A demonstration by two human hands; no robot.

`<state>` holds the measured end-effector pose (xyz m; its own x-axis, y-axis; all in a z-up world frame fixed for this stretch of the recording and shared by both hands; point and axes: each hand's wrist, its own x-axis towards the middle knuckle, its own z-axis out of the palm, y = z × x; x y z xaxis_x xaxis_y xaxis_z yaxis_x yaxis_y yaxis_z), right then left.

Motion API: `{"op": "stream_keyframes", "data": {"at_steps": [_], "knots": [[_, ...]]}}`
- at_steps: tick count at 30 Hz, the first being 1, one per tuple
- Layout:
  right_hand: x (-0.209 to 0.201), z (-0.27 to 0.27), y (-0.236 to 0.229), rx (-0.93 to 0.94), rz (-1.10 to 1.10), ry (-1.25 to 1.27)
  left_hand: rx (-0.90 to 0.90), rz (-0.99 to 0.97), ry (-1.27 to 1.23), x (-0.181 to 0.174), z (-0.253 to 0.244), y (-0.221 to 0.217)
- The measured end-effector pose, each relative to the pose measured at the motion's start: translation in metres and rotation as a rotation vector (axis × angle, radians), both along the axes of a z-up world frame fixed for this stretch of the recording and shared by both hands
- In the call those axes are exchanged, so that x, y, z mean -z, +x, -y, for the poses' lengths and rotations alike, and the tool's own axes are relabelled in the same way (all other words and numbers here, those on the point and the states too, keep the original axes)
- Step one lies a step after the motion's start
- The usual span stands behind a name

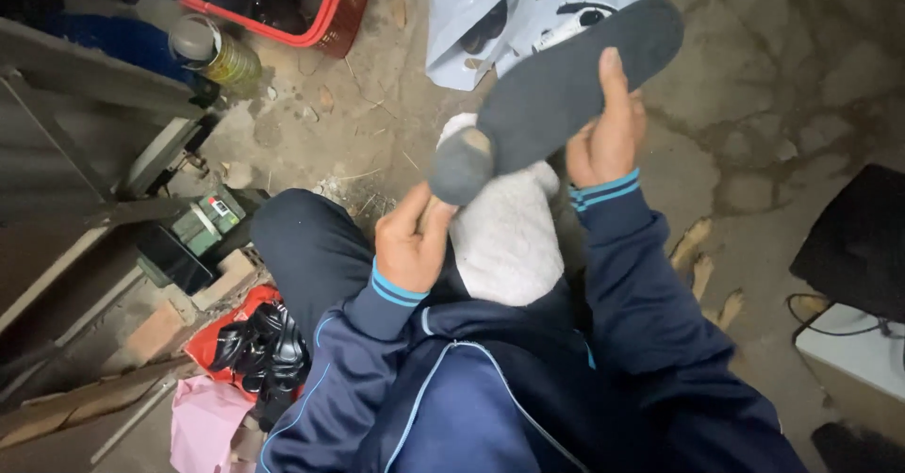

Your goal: Repairing a sandal by hammering the sole and sanding the edges to ensure a proper fit and finish.

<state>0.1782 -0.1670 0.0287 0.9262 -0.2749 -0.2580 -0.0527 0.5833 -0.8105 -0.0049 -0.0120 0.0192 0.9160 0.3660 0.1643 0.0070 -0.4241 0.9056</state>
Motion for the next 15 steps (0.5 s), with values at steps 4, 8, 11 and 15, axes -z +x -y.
{"op": "stream_keyframes", "data": {"at_steps": [4,8,11,15], "knots": [[0.045,-0.008,-0.004,-0.097,0.136,-0.251,-0.034,-0.084,0.011,0.034,-0.011,0.011],[0.036,-0.013,-0.019,-0.062,-0.105,-0.269,-0.145,-0.039,-0.050,0.056,-0.014,0.000],[0.080,0.007,-0.018,-0.027,0.131,-0.289,-0.169,0.096,-0.013,0.069,-0.014,-0.001],[0.064,0.007,-0.017,-0.048,0.022,-0.256,-0.080,-0.084,-0.031,0.064,-0.020,0.009]]}}
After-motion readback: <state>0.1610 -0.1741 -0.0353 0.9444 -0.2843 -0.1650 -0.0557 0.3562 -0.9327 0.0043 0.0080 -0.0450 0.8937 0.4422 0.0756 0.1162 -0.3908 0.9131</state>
